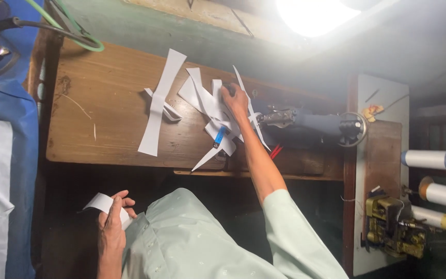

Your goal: The person irons several white fabric strips on a blue-covered worktable. They pick up each strip, place it on the table, and press it with a steam iron, occasionally using a wooden block to hold the fabric in place.

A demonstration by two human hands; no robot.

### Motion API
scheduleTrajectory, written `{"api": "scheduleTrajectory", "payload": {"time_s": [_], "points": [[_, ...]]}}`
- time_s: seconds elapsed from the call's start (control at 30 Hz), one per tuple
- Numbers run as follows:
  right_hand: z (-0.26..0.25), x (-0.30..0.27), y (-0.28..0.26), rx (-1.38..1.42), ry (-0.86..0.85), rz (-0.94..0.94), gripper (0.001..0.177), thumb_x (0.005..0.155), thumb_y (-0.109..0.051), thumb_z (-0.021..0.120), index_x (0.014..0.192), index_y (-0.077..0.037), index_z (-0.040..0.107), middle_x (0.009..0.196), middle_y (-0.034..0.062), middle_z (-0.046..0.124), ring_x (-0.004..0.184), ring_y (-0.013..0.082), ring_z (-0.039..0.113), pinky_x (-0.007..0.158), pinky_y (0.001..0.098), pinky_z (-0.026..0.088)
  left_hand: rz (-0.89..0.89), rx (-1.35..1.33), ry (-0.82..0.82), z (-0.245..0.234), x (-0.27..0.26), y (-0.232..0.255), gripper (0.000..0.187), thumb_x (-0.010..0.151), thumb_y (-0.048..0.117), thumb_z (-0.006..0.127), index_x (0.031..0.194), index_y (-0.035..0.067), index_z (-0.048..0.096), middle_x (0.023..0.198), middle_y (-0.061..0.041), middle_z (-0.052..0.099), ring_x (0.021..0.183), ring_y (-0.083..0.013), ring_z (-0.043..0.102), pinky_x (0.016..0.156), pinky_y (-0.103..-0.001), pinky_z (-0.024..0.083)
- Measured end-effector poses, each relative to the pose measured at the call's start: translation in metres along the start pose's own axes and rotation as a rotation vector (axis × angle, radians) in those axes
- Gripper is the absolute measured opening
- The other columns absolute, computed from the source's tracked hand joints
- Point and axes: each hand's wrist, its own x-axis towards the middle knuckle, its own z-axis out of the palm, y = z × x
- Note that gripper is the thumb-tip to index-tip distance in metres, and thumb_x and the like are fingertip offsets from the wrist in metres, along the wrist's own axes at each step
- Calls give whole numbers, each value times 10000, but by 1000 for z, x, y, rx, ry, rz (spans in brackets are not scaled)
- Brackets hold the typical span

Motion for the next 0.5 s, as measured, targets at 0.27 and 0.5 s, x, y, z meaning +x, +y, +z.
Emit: {"api": "scheduleTrajectory", "payload": {"time_s": [0.27,0.5], "points": [[11,19,-39,75,-94,-71,455,881,-562,694,711,-234,428,659,-82,456,646,102,452,644,286,363,81,-142,80,-15,-6,3,379,1057,325,521,1189,6,677,908,-120,657,608,-178,568,647,-315,456],[-80,-92,-144,487,-26,-264,467,906,-559,616,1037,-111,624,882,11,656,771,129,644,666,268,477,85,-255,116,-55,-21,9,394,1087,341,520,1242,0,644,969,-115,637,701,-196,582,736,-318,470]]}}
